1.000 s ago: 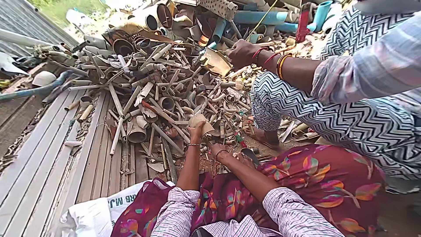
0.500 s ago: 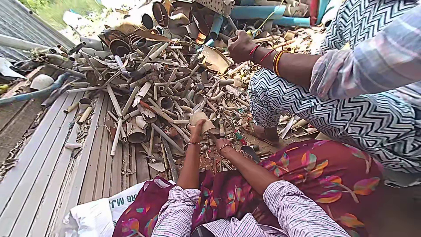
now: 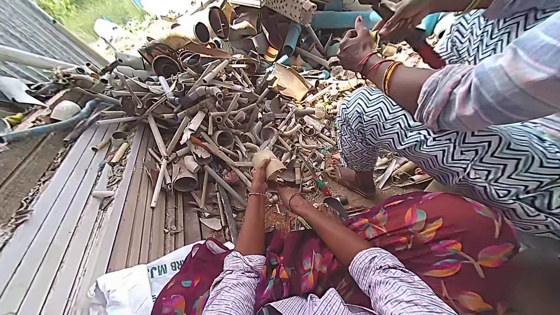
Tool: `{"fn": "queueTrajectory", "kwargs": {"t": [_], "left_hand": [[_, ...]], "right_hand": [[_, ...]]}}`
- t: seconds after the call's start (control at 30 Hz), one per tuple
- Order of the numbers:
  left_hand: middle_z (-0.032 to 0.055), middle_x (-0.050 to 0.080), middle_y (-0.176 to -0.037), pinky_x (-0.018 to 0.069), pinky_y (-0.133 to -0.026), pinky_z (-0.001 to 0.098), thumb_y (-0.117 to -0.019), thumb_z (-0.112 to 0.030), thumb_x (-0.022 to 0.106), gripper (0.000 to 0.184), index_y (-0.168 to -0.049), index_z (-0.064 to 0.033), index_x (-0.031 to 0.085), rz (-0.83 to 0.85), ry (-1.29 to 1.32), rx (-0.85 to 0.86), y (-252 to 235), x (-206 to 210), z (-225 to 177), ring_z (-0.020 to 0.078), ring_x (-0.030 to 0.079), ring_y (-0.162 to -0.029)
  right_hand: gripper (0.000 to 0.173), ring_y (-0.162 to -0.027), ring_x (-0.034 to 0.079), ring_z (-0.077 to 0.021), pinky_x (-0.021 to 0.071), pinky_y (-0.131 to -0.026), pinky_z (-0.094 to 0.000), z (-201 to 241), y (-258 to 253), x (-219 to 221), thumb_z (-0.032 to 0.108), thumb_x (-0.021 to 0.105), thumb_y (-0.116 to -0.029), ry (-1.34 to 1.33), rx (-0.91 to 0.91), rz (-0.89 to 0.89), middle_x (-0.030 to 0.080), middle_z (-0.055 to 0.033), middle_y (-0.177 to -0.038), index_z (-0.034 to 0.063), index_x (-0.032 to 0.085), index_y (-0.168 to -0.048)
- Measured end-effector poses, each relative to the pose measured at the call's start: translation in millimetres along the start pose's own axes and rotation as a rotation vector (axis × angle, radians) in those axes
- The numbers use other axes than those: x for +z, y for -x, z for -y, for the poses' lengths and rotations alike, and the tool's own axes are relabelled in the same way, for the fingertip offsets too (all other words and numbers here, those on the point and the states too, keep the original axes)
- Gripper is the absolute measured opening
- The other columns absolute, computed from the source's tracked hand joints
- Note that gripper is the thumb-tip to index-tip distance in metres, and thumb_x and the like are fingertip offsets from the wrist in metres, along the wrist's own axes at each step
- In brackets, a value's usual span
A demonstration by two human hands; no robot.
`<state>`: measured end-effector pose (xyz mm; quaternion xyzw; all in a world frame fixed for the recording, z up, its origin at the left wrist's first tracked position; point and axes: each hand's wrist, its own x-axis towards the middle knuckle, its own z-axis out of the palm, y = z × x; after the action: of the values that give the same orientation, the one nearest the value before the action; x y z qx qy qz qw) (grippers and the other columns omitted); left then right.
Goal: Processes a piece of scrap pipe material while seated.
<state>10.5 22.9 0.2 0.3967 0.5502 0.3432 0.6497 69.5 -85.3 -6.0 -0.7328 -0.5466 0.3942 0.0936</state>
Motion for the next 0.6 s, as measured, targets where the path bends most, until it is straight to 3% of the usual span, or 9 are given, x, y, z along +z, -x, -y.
{"fn": "queueTrajectory", "kwargs": {"t": [0.1, 0.23, 0.33, 0.4, 0.53, 0.6], "left_hand": [[0.0230, 0.059, -0.128, 0.0526, -0.091, 0.0474, -0.0946, -0.029, 0.073, 0.069, -0.148, -0.0023, 0.040, -0.010, -0.039, 0.004, 0.1, -0.8, 0.6, 0.0306, 0.061, -0.107], [0.0246, 0.059, -0.131, 0.0521, -0.094, 0.0483, -0.0921, -0.028, 0.077, 0.075, -0.150, -0.0008, 0.038, -0.033, -0.068, 0.023, -0.4, 0.1, 8.4, 0.0325, 0.061, -0.111], [0.0225, 0.059, -0.130, 0.0530, -0.092, 0.0461, -0.0948, -0.029, 0.073, 0.070, -0.150, -0.0022, 0.038, -0.046, -0.031, -0.003, 0.0, -5.0, 3.7, 0.0302, 0.062, -0.109], [0.0229, 0.059, -0.127, 0.0540, -0.089, 0.0456, -0.0951, -0.025, 0.073, 0.068, -0.149, -0.0017, 0.038, -0.057, -0.001, -0.003, -0.7, -2.9, 1.9, 0.0301, 0.062, -0.105], [0.0245, 0.058, -0.131, 0.0533, -0.093, 0.0474, -0.0919, -0.024, 0.077, 0.081, -0.154, -0.0036, 0.030, -0.063, -0.036, 0.030, -2.3, -4.5, 4.3, 0.0321, 0.062, -0.110], [0.0259, 0.056, -0.135, 0.0528, -0.094, 0.0486, -0.0919, -0.022, 0.077, 0.084, -0.156, -0.0041, 0.026, -0.094, -0.030, 0.036, -9.0, -8.7, 1.0, 0.0337, 0.061, -0.113]], "right_hand": [[0.075, -0.129, 0.056, -0.0505, 0.0431, -0.106, -0.0613, -10.5, -2.8, -4.2, 0.001, 0.043, -0.1060, 0.028, 0.163, -0.053, 0.057, -0.0318, -0.139, 0.0284, 0.008, -0.167], [0.083, -0.129, 0.054, -0.0514, 0.0424, -0.106, -0.0640, -1.2, 2.1, 7.7, -0.003, 0.051, -0.0993, 0.022, 0.057, 0.043, 0.056, -0.0330, -0.139, 0.0226, 0.011, -0.167], [0.079, -0.128, 0.056, -0.0522, 0.0432, -0.104, -0.0644, -5.1, -5.3, 6.5, -0.002, 0.049, -0.1017, 0.051, 0.049, 0.038, 0.058, -0.0329, -0.137, 0.0247, 0.013, -0.167], [0.081, -0.127, 0.057, -0.0509, 0.0433, -0.105, -0.0629, -11.4, -8.0, 2.6, 0.000, 0.048, -0.1032, 0.053, 0.103, 0.007, 0.059, -0.0316, -0.137, 0.0291, 0.007, -0.167], [0.086, -0.130, 0.054, -0.0509, 0.0426, -0.106, -0.0639, 7.1, 2.1, 7.2, -0.006, 0.052, -0.0971, 0.011, 0.029, 0.058, 0.055, -0.0325, -0.140, 0.0225, 0.010, -0.167], [0.080, -0.129, 0.055, -0.0503, 0.0434, -0.105, -0.0629, 12.5, 0.6, 3.2, -0.002, 0.051, -0.1000, 0.051, 0.038, 0.059, 0.056, -0.0319, -0.139, 0.0231, 0.014, -0.166]]}}
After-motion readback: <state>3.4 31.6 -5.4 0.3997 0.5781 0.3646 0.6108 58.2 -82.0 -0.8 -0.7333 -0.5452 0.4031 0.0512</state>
